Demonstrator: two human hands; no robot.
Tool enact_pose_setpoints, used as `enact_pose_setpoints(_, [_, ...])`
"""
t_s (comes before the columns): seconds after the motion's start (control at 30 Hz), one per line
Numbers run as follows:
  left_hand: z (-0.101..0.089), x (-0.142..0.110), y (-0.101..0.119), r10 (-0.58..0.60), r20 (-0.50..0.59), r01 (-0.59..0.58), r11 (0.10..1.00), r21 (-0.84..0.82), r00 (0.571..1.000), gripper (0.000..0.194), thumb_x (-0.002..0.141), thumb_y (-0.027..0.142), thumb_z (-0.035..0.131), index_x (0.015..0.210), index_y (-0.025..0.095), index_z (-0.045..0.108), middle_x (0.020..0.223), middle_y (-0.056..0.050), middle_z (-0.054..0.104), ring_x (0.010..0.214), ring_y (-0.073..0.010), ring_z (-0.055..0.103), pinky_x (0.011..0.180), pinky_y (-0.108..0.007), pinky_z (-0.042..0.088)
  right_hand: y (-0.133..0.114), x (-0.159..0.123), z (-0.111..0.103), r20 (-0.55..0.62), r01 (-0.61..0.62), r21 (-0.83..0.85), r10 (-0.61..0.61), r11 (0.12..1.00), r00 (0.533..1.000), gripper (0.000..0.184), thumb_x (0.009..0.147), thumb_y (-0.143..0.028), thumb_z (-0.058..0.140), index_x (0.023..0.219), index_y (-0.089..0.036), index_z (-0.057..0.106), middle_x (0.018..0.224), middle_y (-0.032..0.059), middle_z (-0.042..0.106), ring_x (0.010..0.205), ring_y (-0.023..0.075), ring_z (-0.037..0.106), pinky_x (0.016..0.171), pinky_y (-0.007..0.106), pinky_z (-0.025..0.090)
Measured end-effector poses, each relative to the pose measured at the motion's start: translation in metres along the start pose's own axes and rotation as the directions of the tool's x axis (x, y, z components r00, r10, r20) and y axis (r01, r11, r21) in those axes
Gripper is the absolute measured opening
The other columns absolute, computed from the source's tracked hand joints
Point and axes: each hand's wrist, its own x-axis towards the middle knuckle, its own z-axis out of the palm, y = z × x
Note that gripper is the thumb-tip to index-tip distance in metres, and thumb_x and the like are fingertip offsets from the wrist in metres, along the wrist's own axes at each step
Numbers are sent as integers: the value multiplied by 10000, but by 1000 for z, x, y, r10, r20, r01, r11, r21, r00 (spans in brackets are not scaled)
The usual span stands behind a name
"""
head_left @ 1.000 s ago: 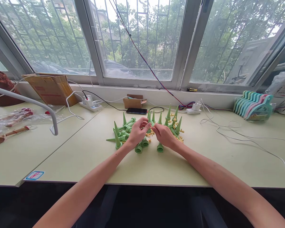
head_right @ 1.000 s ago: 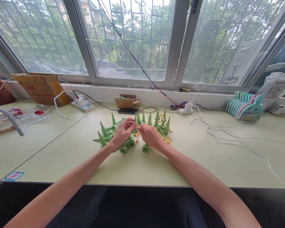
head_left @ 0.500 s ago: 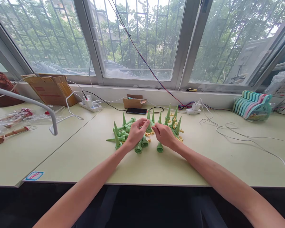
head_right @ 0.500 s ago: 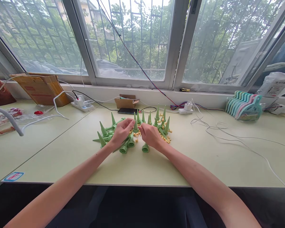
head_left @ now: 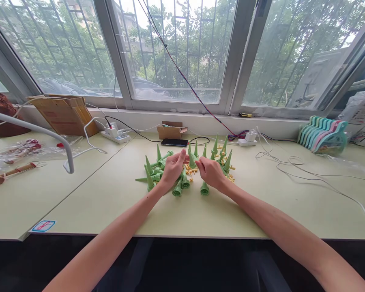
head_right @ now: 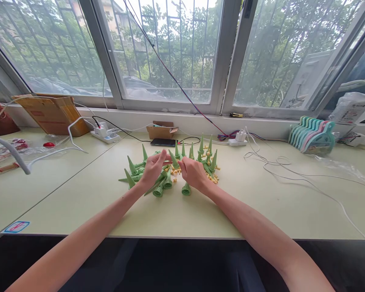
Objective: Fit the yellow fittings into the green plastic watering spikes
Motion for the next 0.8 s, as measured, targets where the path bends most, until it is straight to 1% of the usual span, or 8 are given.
enact_pose_setpoints(0.13, [1,-1,1,13,-2,-14,1000,-17,1000,541,845,650,552,689,147,677,725,-70,688,739,-181,678,782,-341,574,0,-1,1,-11,-1,-2,1,1000,1000,340,1005,-369,353,707,-208,381,602,-15,444,507,110,274,526,248,213])
enact_pose_setpoints(0.33, [0,0,-1,54,-1,-54,997,47,999,530,865,629,534,656,162,675,672,-52,654,713,-172,652,756,-325,564,0,0,1,-16,-15,-5,15,1000,1000,338,1003,-371,359,713,-205,409,611,-4,474,508,113,298,526,246,221])
enact_pose_setpoints(0.5, [1,-1,0,51,24,-53,995,90,998,446,824,583,620,684,162,671,724,-38,645,721,-164,621,734,-310,563,2,0,1,-33,-19,10,19,1000,999,339,1004,-370,358,710,-206,401,607,-6,473,510,114,305,532,245,229])
enact_pose_setpoints(0.63, [2,-4,5,50,56,-56,990,127,997,423,823,575,624,688,175,643,725,-29,618,765,-171,608,734,-294,552,3,-1,1,-50,-24,30,26,999,998,340,1001,-369,361,702,-209,386,594,-10,461,499,112,299,522,246,227])
enact_pose_setpoints(0.8, [1,-6,8,37,72,-51,977,209,997,396,826,572,619,742,185,636,775,-26,628,775,-166,587,686,-267,498,3,-1,0,-72,-33,37,35,999,997,347,999,-375,363,695,-210,394,585,-8,464,491,113,305,517,248,229])
